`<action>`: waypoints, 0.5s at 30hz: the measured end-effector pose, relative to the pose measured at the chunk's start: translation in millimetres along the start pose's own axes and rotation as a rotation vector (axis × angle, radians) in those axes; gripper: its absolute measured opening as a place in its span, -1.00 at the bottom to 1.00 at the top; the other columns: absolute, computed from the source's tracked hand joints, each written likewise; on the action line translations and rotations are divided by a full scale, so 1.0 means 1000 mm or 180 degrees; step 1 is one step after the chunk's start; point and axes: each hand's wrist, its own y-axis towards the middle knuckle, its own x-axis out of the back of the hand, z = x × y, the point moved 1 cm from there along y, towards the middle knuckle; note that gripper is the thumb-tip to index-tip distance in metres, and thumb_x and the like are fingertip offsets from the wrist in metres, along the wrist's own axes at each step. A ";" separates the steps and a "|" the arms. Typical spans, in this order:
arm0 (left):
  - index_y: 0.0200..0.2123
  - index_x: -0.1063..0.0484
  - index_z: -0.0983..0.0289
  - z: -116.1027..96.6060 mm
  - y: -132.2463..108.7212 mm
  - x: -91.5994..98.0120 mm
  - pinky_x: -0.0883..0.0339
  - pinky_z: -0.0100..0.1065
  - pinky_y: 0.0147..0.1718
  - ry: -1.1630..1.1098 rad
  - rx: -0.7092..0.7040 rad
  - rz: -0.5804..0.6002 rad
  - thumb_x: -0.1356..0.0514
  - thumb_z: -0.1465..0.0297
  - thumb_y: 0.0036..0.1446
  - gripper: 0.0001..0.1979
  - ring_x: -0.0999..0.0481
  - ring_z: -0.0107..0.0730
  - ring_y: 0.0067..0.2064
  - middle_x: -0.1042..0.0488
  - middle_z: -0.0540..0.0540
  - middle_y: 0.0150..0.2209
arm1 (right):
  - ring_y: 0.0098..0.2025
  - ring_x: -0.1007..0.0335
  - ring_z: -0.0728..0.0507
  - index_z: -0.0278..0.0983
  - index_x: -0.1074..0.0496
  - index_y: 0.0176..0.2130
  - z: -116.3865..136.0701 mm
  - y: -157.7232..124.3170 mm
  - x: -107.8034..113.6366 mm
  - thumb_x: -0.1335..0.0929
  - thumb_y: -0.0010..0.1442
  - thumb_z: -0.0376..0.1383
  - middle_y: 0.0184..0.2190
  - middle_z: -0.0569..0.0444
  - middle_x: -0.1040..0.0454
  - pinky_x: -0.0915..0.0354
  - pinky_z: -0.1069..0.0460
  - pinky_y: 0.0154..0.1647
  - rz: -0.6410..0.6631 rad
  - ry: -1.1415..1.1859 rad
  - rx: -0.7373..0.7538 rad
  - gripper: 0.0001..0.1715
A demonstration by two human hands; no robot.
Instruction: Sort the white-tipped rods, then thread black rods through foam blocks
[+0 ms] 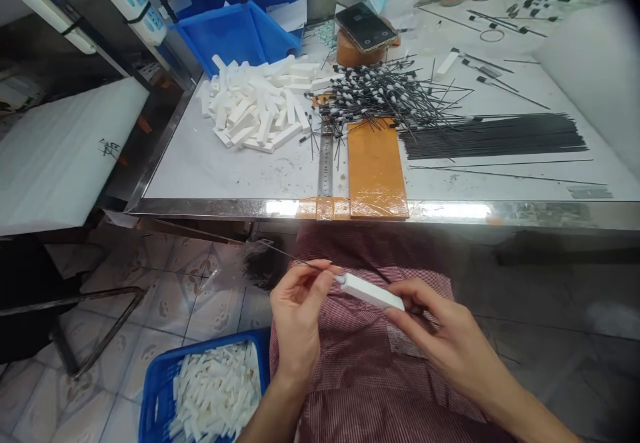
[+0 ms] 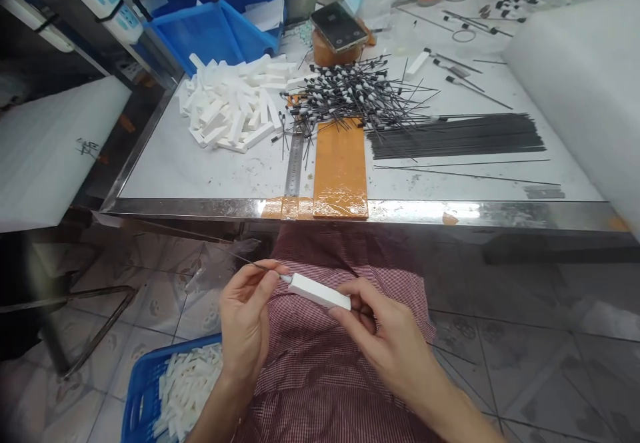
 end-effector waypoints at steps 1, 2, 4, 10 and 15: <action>-0.36 -0.55 0.18 -0.001 -0.001 0.000 -0.38 -0.54 -0.25 0.0037 -0.0022 0.0047 -0.33 0.42 0.06 -0.96 -0.53 -0.55 -0.30 -0.57 -0.07 -0.37 | -0.43 -0.29 -0.04 -0.17 -0.39 -0.19 0.002 0.001 0.000 -0.26 0.29 -0.08 -0.46 0.18 -0.36 -0.20 0.09 -0.42 0.0040 0.0095 -0.0051 -0.75; -0.36 -0.55 0.17 -0.001 -0.001 0.000 -0.38 -0.55 -0.27 0.0081 -0.0045 0.0092 -0.33 0.43 0.06 -0.95 -0.53 -0.56 -0.31 -0.56 -0.08 -0.38 | -0.42 -0.29 -0.03 -0.17 -0.41 -0.19 0.003 0.002 -0.001 -0.26 0.29 -0.08 -0.46 0.18 -0.36 -0.19 0.10 -0.41 0.0112 0.0196 -0.0105 -0.74; -0.37 -0.54 0.17 -0.003 -0.001 0.002 -0.38 -0.56 -0.28 0.0153 -0.0097 0.0179 -0.31 0.45 0.09 -0.95 -0.52 -0.57 -0.32 -0.55 -0.09 -0.40 | -0.43 -0.27 -0.03 -0.18 -0.43 -0.20 0.005 0.002 -0.001 -0.24 0.30 -0.07 -0.46 0.18 -0.38 -0.18 0.10 -0.42 0.0321 0.0386 -0.0204 -0.70; -0.37 -0.52 0.17 -0.004 0.002 0.004 -0.36 -0.57 -0.29 0.0138 -0.0109 0.0228 -0.30 0.46 0.09 -0.94 -0.51 -0.58 -0.34 -0.54 -0.11 -0.41 | -0.47 -0.25 -0.04 -0.25 -0.38 -0.39 0.004 0.002 0.000 -0.15 0.33 0.00 -0.53 0.15 -0.33 -0.16 0.09 -0.49 0.0561 0.0546 -0.0372 -0.52; -0.38 -0.56 0.20 -0.002 0.010 0.016 -0.34 -0.48 -0.17 0.0293 -0.0077 -0.0067 -0.23 0.36 0.17 -0.88 -0.51 -0.49 -0.25 -0.56 -0.03 -0.34 | -0.31 -0.41 -0.11 -0.19 -0.37 -0.23 -0.015 -0.006 0.006 -0.15 0.35 -0.08 -0.34 0.09 -0.48 -0.29 0.02 -0.30 -0.0013 -0.0180 -0.0184 -0.66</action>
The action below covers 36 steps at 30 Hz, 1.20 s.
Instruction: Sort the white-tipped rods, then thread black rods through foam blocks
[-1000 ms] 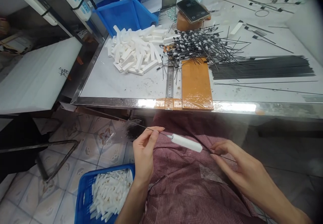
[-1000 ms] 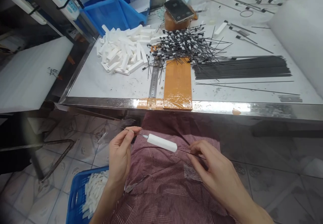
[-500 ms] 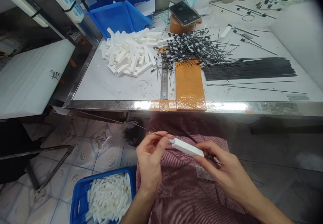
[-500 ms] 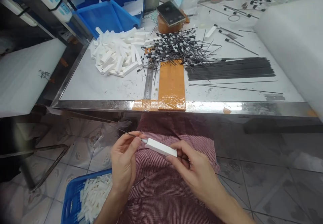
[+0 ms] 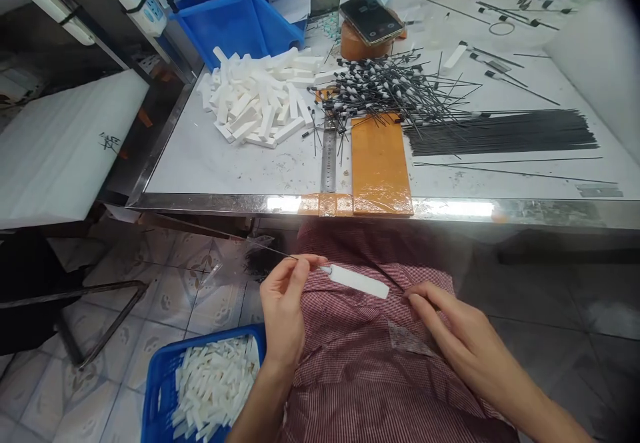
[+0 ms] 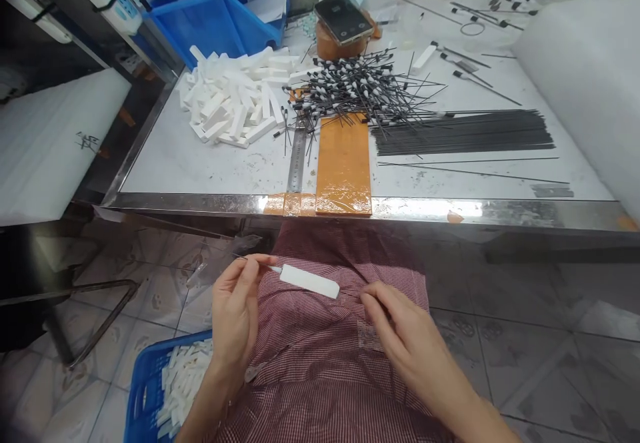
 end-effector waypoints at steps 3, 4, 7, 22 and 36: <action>-0.37 -0.59 0.23 0.003 0.003 0.010 -0.30 -0.44 -0.12 0.0360 0.0017 0.0030 -0.20 0.34 0.19 -0.83 -0.49 -0.42 -0.18 -0.57 0.03 -0.28 | -0.30 -0.45 -0.14 -0.19 -0.38 -0.29 -0.012 -0.005 0.001 -0.17 0.34 -0.13 -0.33 0.05 -0.50 -0.33 0.00 -0.30 -0.0221 -0.0323 0.0254 -0.69; -0.36 -0.59 0.22 0.003 0.003 0.013 -0.30 -0.43 -0.11 0.0412 0.0017 0.0046 -0.21 0.34 0.18 -0.84 -0.49 -0.41 -0.17 -0.57 0.03 -0.28 | -0.26 -0.46 -0.15 -0.20 -0.39 -0.27 -0.014 -0.005 0.001 -0.18 0.34 -0.14 -0.31 0.03 -0.51 -0.35 -0.02 -0.26 -0.0243 -0.0372 0.0326 -0.70; -0.37 -0.59 0.21 0.005 0.003 0.017 -0.29 -0.41 -0.11 0.0433 0.0014 0.0072 -0.21 0.35 0.18 -0.85 -0.48 -0.39 -0.17 -0.57 0.03 -0.30 | -0.16 -0.47 -0.17 -0.20 -0.40 -0.23 -0.018 -0.006 0.000 -0.18 0.34 -0.16 -0.23 0.01 -0.51 -0.37 -0.06 -0.15 -0.0210 -0.0420 0.0442 -0.72; -0.38 -0.59 0.22 0.001 0.004 0.013 -0.30 -0.40 -0.10 0.0357 -0.0042 0.0047 -0.21 0.37 0.16 -0.85 -0.49 -0.38 -0.18 -0.56 0.04 -0.30 | -0.20 -0.47 -0.15 -0.20 -0.38 -0.23 -0.017 -0.006 0.001 -0.18 0.34 -0.14 -0.24 0.03 -0.50 -0.38 -0.02 -0.21 -0.0141 -0.0431 0.0432 -0.73; -0.39 -0.54 0.19 -0.006 -0.008 -0.010 -0.39 -0.52 -0.31 -0.0109 -0.0198 0.0187 -0.30 0.47 0.08 -0.94 -0.54 -0.51 -0.36 -0.57 -0.05 -0.43 | -0.49 -0.24 -0.04 -0.22 -0.35 -0.41 0.023 0.011 -0.006 -0.17 0.34 -0.06 -0.54 0.17 -0.32 -0.18 0.09 -0.48 0.0401 0.0624 0.0032 -0.59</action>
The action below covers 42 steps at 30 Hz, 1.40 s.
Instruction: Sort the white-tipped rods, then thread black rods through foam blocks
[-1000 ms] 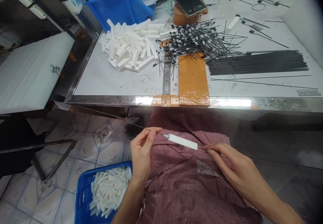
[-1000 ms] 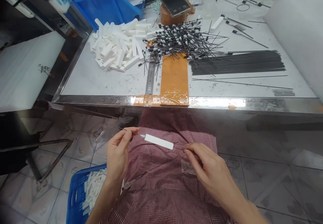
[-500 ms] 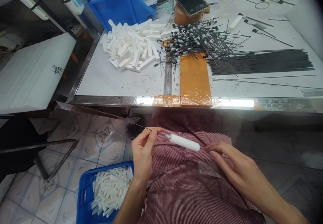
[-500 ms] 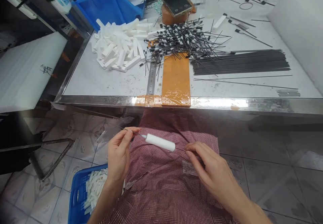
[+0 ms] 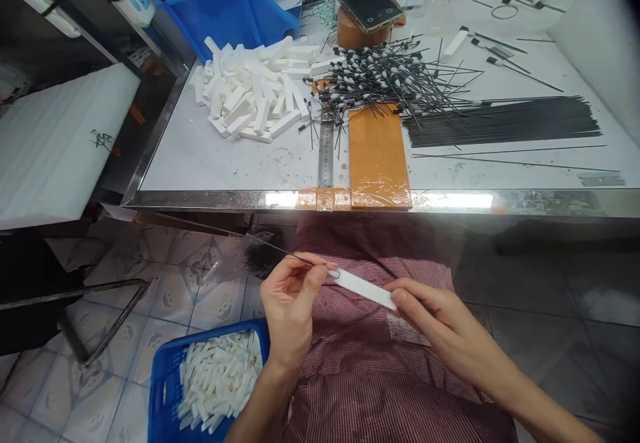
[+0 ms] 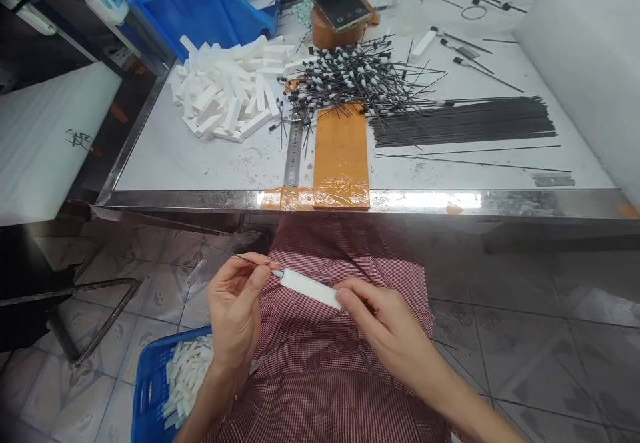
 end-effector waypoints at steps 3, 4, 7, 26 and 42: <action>-0.38 -0.54 0.19 -0.001 0.001 -0.001 -0.38 -0.52 -0.29 -0.0034 0.0016 0.0049 -0.29 0.48 0.08 -0.93 -0.54 -0.52 -0.35 -0.56 -0.06 -0.42 | -0.53 -0.19 -0.03 -0.23 -0.22 -0.54 -0.001 -0.002 0.002 -0.12 0.35 -0.03 -0.59 0.16 -0.25 -0.12 0.09 -0.54 0.0012 -0.0031 -0.0090 -0.47; -0.37 -0.54 0.18 -0.001 0.002 0.000 -0.38 -0.51 -0.28 -0.0055 0.0036 0.0019 -0.29 0.48 0.08 -0.93 -0.54 -0.51 -0.34 -0.56 -0.06 -0.42 | -0.50 -0.24 -0.05 -0.23 -0.24 -0.52 -0.003 -0.003 0.003 -0.12 0.36 -0.04 -0.57 0.16 -0.30 -0.15 0.09 -0.52 -0.0049 -0.0103 -0.0080 -0.49; -0.39 -0.55 0.19 0.002 0.006 0.005 -0.37 -0.45 -0.21 -0.0023 0.0070 -0.0157 -0.26 0.41 0.12 -0.94 -0.53 -0.46 -0.29 -0.56 -0.03 -0.39 | -0.38 -0.37 -0.09 -0.20 -0.35 -0.34 -0.013 -0.007 0.008 -0.14 0.36 -0.09 -0.41 0.12 -0.45 -0.26 0.06 -0.38 -0.0328 -0.0509 0.0057 -0.62; -0.38 -0.58 0.21 0.009 0.006 0.023 -0.30 -0.39 -0.08 0.0476 0.0092 -0.0048 -0.18 0.39 0.19 -0.83 -0.49 -0.37 -0.17 -0.56 0.04 -0.30 | -0.19 -0.43 -0.14 -0.20 -0.37 -0.23 -0.036 -0.017 0.015 -0.24 0.31 -0.16 -0.24 0.05 -0.47 -0.34 -0.02 -0.18 -0.0505 -0.0974 0.0443 -0.81; -0.35 -0.54 0.17 0.000 0.000 -0.004 -0.38 -0.58 -0.25 -0.0123 0.0028 0.0058 -0.31 0.50 0.07 -0.90 -0.54 -0.58 -0.31 -0.57 -0.10 -0.38 | -0.40 -0.35 -0.06 -0.20 -0.39 -0.24 -0.001 -0.001 0.005 -0.28 0.25 -0.08 -0.44 0.14 -0.41 -0.25 0.10 -0.44 -0.0312 -0.0034 0.0006 -0.75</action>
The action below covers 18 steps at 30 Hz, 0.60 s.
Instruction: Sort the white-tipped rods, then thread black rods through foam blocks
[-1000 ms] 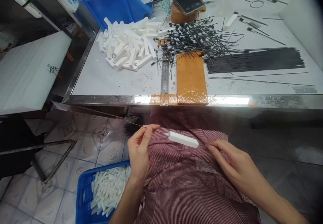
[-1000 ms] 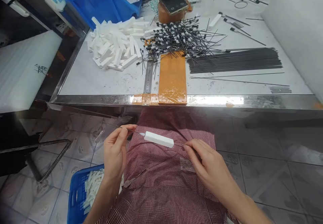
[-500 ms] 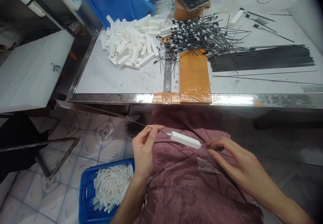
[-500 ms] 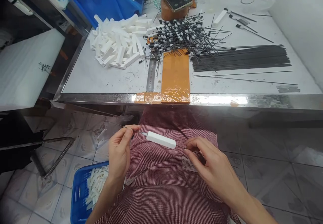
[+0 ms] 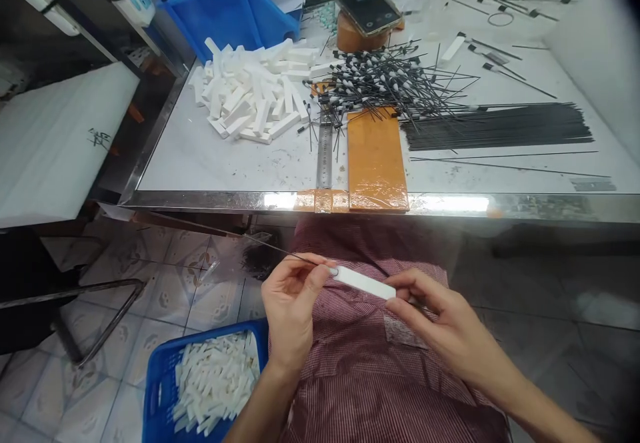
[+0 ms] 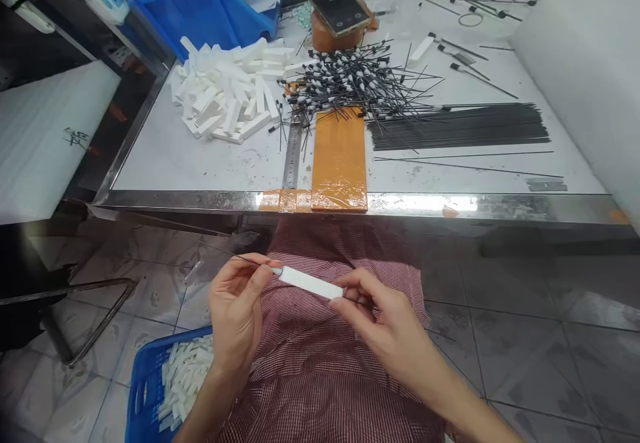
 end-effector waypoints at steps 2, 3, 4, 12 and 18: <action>-0.36 -0.54 0.17 -0.004 0.000 0.000 -0.38 -0.59 -0.27 0.0022 -0.0064 0.0120 -0.29 0.50 0.09 -0.90 -0.54 -0.59 -0.32 -0.56 -0.10 -0.39 | -0.50 -0.26 -0.03 -0.22 -0.40 -0.36 0.004 0.002 0.002 -0.24 0.27 -0.04 -0.54 0.16 -0.34 -0.19 0.11 -0.51 0.0290 0.0121 -0.0087 -0.65; -0.35 -0.54 0.17 -0.005 0.000 0.000 -0.39 -0.59 -0.27 0.0012 -0.0076 0.0194 -0.28 0.50 0.10 -0.90 -0.54 -0.59 -0.32 -0.56 -0.10 -0.39 | -0.53 -0.22 -0.02 -0.23 -0.38 -0.43 0.005 0.003 0.003 -0.21 0.29 -0.02 -0.57 0.17 -0.31 -0.16 0.11 -0.54 0.0410 0.0137 -0.0115 -0.57; -0.34 -0.53 0.16 -0.006 0.001 0.000 -0.39 -0.58 -0.27 0.0003 -0.0069 0.0251 -0.28 0.50 0.10 -0.90 -0.54 -0.59 -0.32 -0.56 -0.10 -0.38 | -0.54 -0.21 -0.02 -0.24 -0.34 -0.48 0.004 0.003 0.004 -0.17 0.31 -0.01 -0.58 0.17 -0.29 -0.15 0.11 -0.55 0.0484 0.0123 -0.0136 -0.51; -0.38 -0.57 0.22 0.004 0.012 0.019 -0.34 -0.44 -0.12 0.0401 0.0043 -0.0218 -0.18 0.36 0.21 -0.83 -0.50 -0.45 -0.20 -0.57 0.00 -0.31 | -0.33 -0.38 -0.09 -0.21 -0.36 -0.29 -0.026 -0.006 0.012 -0.17 0.34 -0.12 -0.36 0.11 -0.45 -0.25 0.03 -0.31 -0.0121 -0.0733 0.0160 -0.69; -0.37 -0.59 0.21 0.010 0.012 0.031 -0.31 -0.38 -0.09 0.0635 -0.0003 -0.0172 -0.20 0.37 0.18 -0.84 -0.49 -0.39 -0.17 -0.57 0.02 -0.29 | -0.22 -0.41 -0.13 -0.20 -0.36 -0.25 -0.039 -0.009 0.013 -0.19 0.34 -0.18 -0.27 0.06 -0.46 -0.29 -0.02 -0.21 -0.0147 -0.0944 0.0522 -0.77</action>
